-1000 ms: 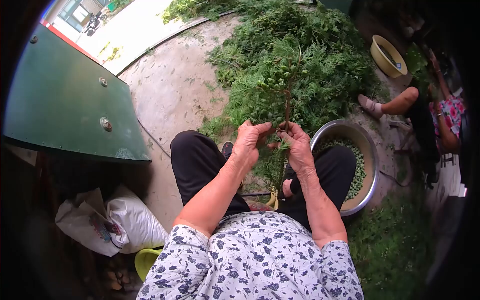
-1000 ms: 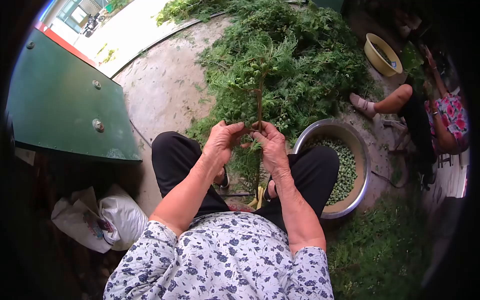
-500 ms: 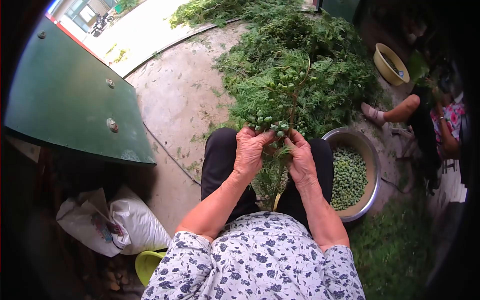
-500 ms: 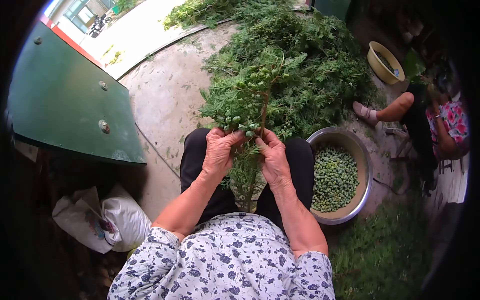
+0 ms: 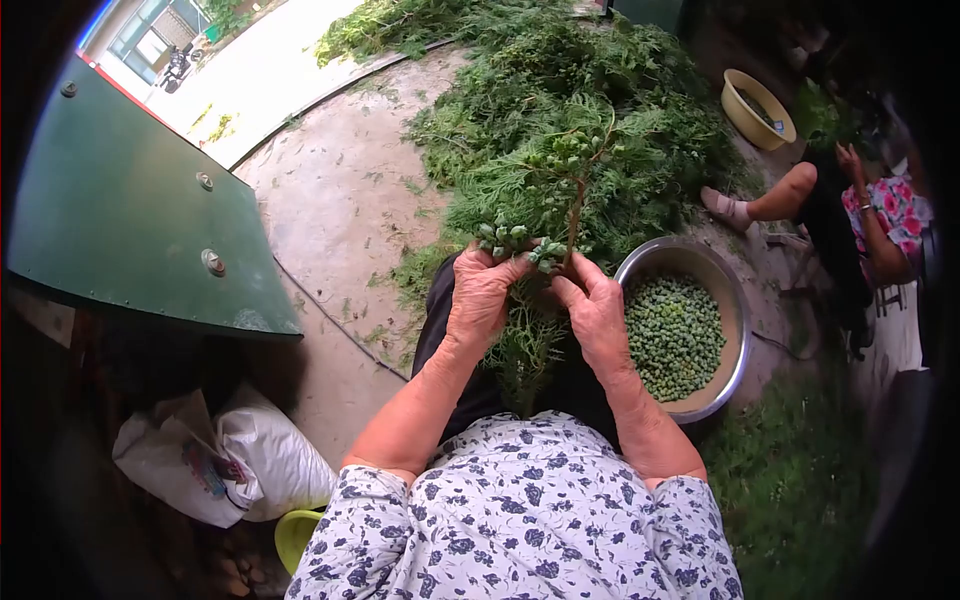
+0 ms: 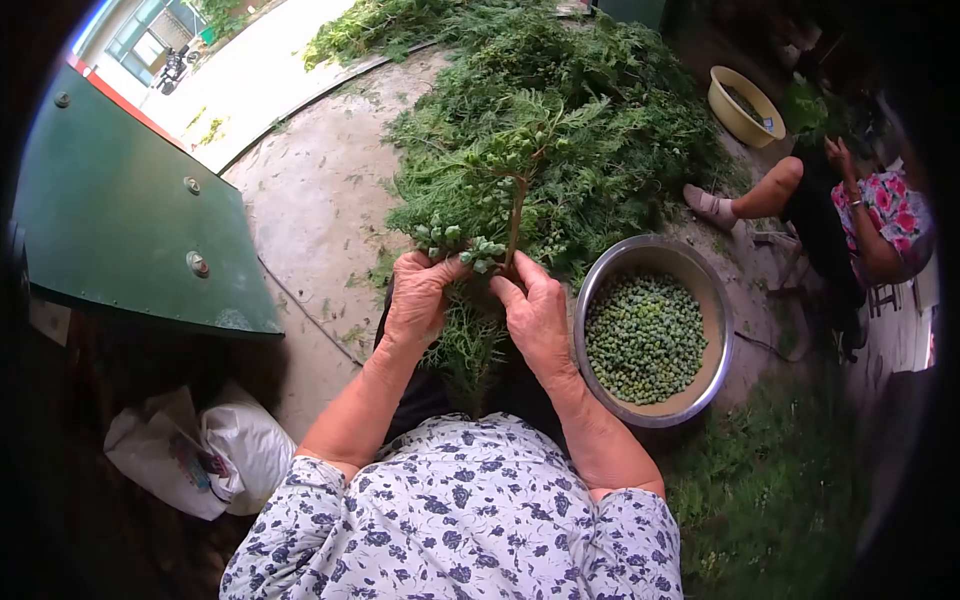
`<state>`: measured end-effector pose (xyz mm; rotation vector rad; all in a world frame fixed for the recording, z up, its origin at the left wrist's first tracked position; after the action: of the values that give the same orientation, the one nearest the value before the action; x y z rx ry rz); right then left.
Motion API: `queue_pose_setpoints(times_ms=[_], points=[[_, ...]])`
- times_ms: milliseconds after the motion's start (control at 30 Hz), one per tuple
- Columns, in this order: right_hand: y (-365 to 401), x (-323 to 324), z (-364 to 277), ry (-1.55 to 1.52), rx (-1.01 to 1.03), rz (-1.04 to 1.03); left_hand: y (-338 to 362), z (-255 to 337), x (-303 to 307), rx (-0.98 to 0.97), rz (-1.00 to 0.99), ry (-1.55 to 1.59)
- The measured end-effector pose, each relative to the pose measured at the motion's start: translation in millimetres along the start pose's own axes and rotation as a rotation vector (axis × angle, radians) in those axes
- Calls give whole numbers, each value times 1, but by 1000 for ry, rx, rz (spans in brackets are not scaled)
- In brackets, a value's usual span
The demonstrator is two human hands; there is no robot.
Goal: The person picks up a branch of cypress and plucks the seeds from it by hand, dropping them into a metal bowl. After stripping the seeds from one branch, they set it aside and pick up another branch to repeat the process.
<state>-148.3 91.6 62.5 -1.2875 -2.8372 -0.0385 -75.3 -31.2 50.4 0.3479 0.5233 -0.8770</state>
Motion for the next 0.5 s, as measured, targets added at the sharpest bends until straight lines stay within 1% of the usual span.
queue_pose_setpoints(times_ms=[33, 100, 133, 167, 233, 267, 367, 433, 500], points=[[2, 5, -2, 2, -2, 7, -2, -4, -1, 5, -5, 2], [9, 29, -20, 329, 249, 296, -8, -17, -6, 71, -35, 43], [7, 35, -23, 336, 331, 316, -9, -18, -10, 77, -44, 47], [6, 40, -24, 341, 330, 322, -8, -21, -15, 114, -31, 29], [-2, 37, -19, 112, 163, 169, -10, -24, -20, 153, -19, 11], [-6, 36, -16, 105, 109, 118, -13, -28, -24, 173, -33, -9], [-16, 41, 4, 92, 121, 166, -20, -36, -33, 196, -48, -3], [-17, 51, 14, 43, 69, 195, -28, -42, -40, 170, -115, -7], [-12, 62, 17, 95, 95, 289, -32, -45, -44, 201, -130, -49]])
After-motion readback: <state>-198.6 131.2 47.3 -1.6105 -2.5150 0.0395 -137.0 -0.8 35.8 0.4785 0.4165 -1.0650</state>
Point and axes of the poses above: each hand's wrist, its own y-axis away from the middle knuckle, its own x-axis out of the back of the hand, z = x × y, the point moved 6 cm from there along -y, towards the middle knuckle, and after that the axes turned 1 degree about y, right-handed, at the moved point
